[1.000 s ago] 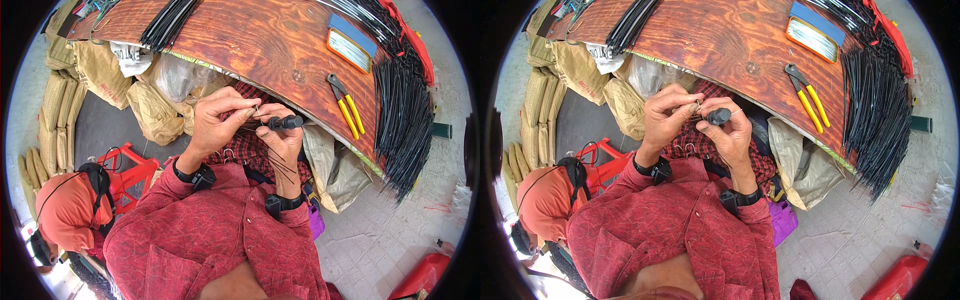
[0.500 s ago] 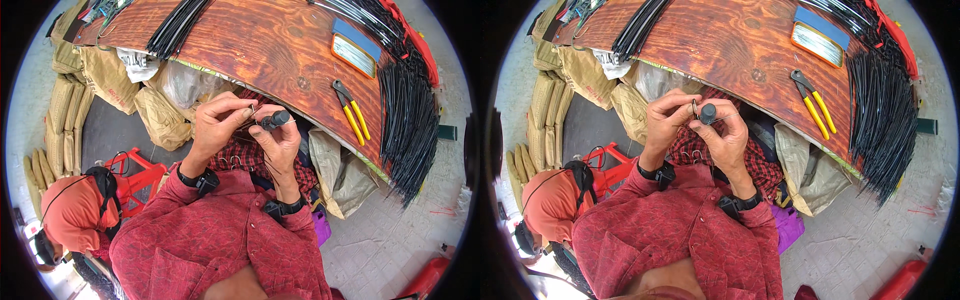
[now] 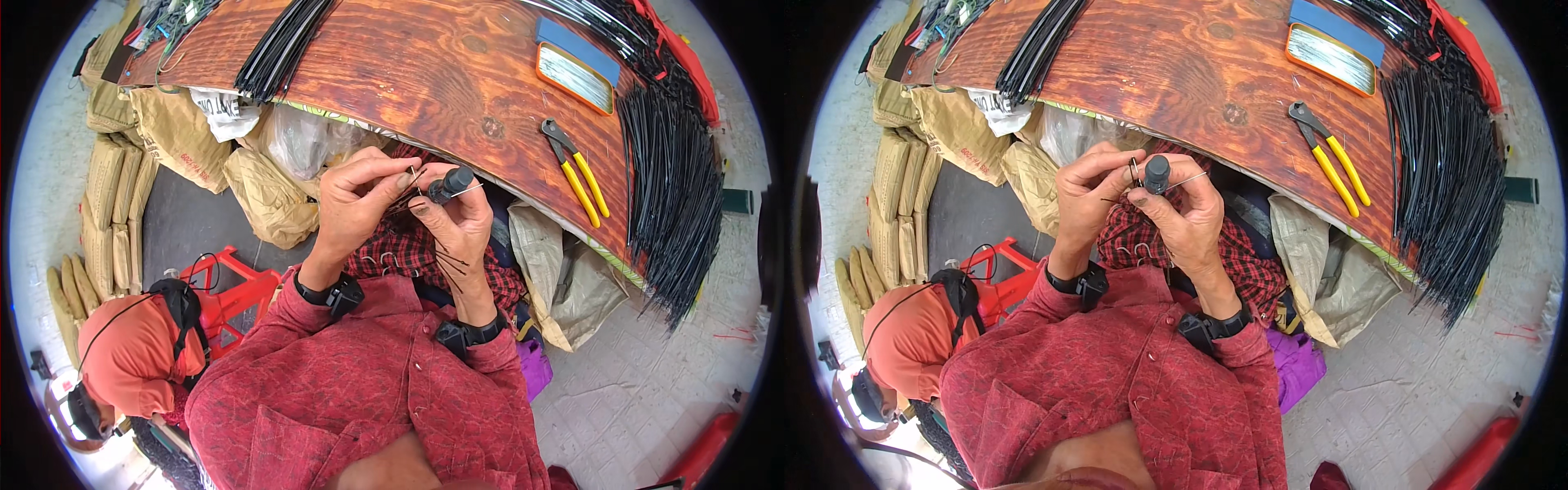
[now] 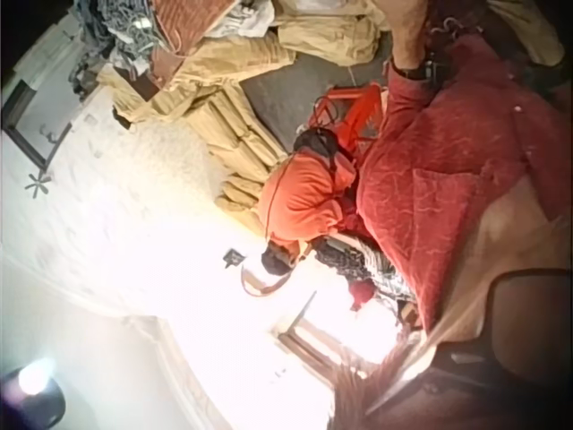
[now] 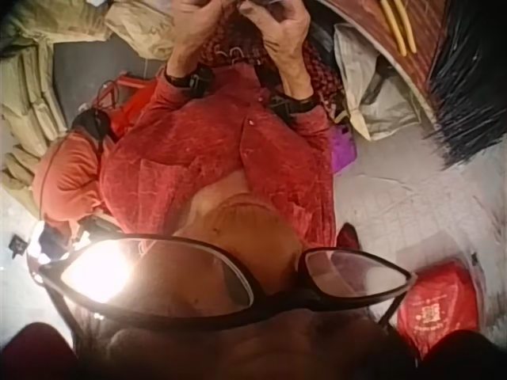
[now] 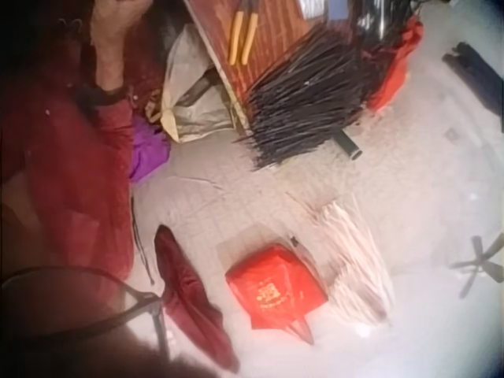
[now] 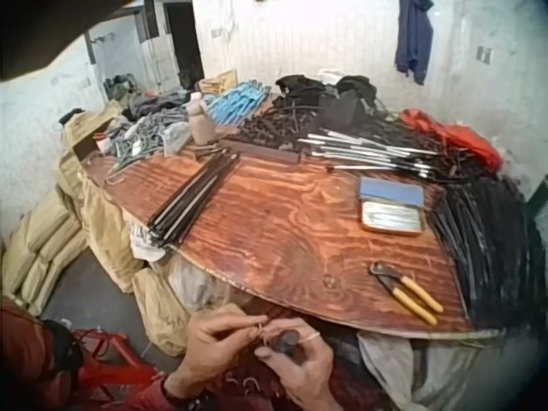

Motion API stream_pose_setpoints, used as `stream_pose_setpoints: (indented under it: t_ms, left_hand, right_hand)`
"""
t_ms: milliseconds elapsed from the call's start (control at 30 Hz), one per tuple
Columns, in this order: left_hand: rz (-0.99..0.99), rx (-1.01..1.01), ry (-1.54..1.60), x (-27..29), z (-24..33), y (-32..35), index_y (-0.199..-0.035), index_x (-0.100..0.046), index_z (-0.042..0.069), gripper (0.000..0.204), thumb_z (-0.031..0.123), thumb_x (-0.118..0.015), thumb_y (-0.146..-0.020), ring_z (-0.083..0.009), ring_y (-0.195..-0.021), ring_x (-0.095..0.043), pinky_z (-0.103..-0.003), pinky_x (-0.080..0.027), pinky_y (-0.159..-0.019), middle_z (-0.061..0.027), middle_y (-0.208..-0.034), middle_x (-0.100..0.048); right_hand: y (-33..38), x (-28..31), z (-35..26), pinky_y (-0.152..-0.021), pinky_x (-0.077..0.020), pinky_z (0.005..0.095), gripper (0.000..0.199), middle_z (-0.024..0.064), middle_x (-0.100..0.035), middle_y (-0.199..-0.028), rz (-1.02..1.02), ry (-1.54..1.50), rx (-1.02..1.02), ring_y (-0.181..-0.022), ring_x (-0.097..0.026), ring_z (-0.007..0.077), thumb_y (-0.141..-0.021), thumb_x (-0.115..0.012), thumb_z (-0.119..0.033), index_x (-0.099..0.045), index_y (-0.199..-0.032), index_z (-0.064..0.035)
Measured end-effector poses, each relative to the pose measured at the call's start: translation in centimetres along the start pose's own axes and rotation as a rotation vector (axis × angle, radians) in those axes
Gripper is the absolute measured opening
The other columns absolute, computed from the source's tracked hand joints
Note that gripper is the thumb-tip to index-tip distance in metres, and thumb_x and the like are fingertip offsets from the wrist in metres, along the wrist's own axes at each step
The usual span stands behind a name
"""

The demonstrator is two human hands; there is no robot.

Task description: The person is assembling electrical wire harnesses by trimming wires with pliers and organizing them at a workbench.

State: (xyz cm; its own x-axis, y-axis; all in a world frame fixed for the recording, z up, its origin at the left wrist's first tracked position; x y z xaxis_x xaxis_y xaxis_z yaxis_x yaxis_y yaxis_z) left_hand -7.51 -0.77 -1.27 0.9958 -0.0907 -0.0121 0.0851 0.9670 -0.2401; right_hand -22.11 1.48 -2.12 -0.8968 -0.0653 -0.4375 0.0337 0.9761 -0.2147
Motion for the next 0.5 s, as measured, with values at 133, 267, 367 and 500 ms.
stream_pose_setpoints:
  t_ms: [133,267,367,500]
  left_hand:
    - [-0.053,0.031,0.01,-0.3,0.3,0.2,-0.111,-0.075,0.003,0.023,-0.003,-0.069,-0.09,-0.0047,-0.069,-0.054,-0.019,-0.038,-0.058,-0.0015,-0.086,-0.063]
    - [-0.106,0.027,0.099,-0.7,0.5,0.3,-0.113,-0.074,0.003,0.022,0.001,-0.068,-0.092,-0.0058,-0.071,-0.054,-0.02,-0.039,-0.058,-0.0028,-0.09,-0.063]
    - [-0.178,0.016,0.205,-0.5,0.4,0.2,-0.113,-0.074,0.002,0.021,0.006,-0.068,-0.094,-0.0069,-0.074,-0.053,-0.021,-0.04,-0.06,-0.002,-0.09,-0.061]
    - [-0.186,0.172,0.327,-0.4,-0.3,0.2,-0.107,-0.074,0.001,0.018,0.012,-0.072,-0.092,-0.008,-0.077,-0.052,-0.023,-0.04,-0.065,-0.0006,-0.089,-0.058]
  right_hand:
    - [0.0,0.1,0.3,-0.086,-0.0512,0.0282,0.023,0.0054,-0.062,-0.107,0.022,-0.043,-0.037,-0.098,-0.061,0.0128,-0.083,-0.079,0.0,-0.065,-0.101,-0.0044]
    - [-0.4,0.3,0.2,-0.083,-0.0517,0.026,0.023,0.0032,-0.059,-0.105,-0.018,0.013,-0.022,-0.096,-0.06,0.0107,-0.083,-0.08,-0.001,-0.065,-0.101,-0.0039]
    - [-0.3,0.0,0.2,-0.082,-0.0517,0.0252,0.024,0.0025,-0.058,-0.104,-0.033,-0.044,-0.077,-0.095,-0.059,0.0103,-0.082,-0.08,0.0,-0.066,-0.101,-0.0029]
    - [-0.6,-0.6,0.1,-0.081,-0.0513,0.0248,0.024,0.0019,-0.058,-0.103,-0.1,-0.053,-0.053,-0.094,-0.058,0.0103,-0.082,-0.08,0.001,-0.066,-0.102,-0.0021]
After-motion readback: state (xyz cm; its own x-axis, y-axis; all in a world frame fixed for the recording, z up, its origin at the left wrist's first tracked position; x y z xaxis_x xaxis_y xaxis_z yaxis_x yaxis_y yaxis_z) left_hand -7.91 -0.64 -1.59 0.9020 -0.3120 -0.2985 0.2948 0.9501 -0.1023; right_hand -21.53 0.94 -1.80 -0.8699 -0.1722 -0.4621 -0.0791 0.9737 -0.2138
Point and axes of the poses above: each hand's wrist, its own y-axis away from the middle knuckle, its own x-axis out of the back of the hand, z = x × y, the point moved 8 cm from there along -y, towards the middle knuckle
